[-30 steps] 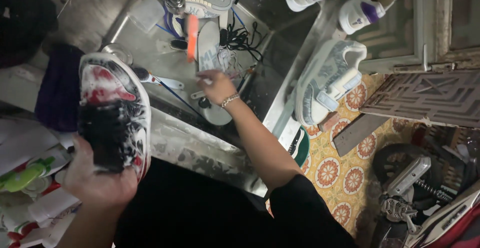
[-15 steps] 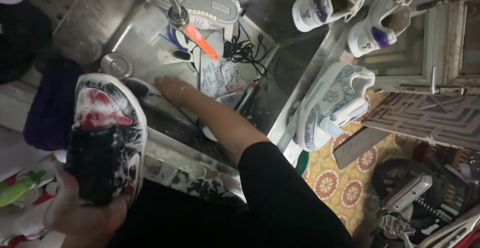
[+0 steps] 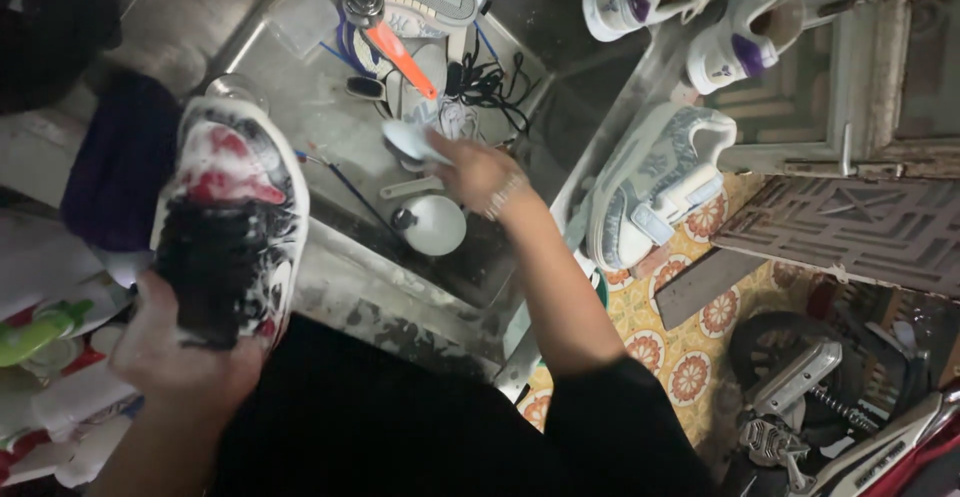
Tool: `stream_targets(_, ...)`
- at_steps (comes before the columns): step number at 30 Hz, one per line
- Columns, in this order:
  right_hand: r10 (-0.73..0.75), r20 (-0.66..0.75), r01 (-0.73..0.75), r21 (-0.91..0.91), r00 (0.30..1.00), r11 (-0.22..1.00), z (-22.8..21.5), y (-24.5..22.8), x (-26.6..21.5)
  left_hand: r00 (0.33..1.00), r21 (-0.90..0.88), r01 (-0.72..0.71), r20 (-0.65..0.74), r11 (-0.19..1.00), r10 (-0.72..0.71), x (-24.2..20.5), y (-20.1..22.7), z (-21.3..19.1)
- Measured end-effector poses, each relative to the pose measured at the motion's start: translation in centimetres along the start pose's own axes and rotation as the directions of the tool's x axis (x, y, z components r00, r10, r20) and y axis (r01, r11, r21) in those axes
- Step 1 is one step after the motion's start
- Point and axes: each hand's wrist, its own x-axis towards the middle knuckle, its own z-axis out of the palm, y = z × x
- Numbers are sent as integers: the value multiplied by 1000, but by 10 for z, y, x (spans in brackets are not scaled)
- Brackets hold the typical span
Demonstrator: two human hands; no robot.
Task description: The recorder is cleaning various pairs of sneakers in a sink using soap, water, and brushes.
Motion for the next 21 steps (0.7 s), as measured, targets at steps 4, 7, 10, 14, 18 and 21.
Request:
stream_targets(4, 35, -12, -36, -134, 999, 990, -13, -22, -73, 993, 6, -45, 109, 999, 44, 2, 32, 36)
stream_targets(7, 214, 144, -165, -293, 966, 942, 11, -35, -83, 940, -260, 309, 234, 915, -251, -7, 54, 58)
stream_targets(10, 287, 230, -177, -403, 930, 898, 42, -30, -66, 837, -311, 508, 399, 803, -375, -13, 31, 44)
stream_targets(14, 307, 250, -165, -462, 918, 871, 64, -14, -50, 743, 51, 618, 288, 784, -604, -36, 64, 80)
stream_targets(18, 328, 271, -177, -460, 905, 870, 54, -23, -54, 774, 38, 584, 277, 811, -570, -46, 64, 79)
stream_targets(21, 352, 121, -271, -429, 928, 862, 72, -13, -46, 780, 109, 595, 158, 796, -605, -46, 45, 73)
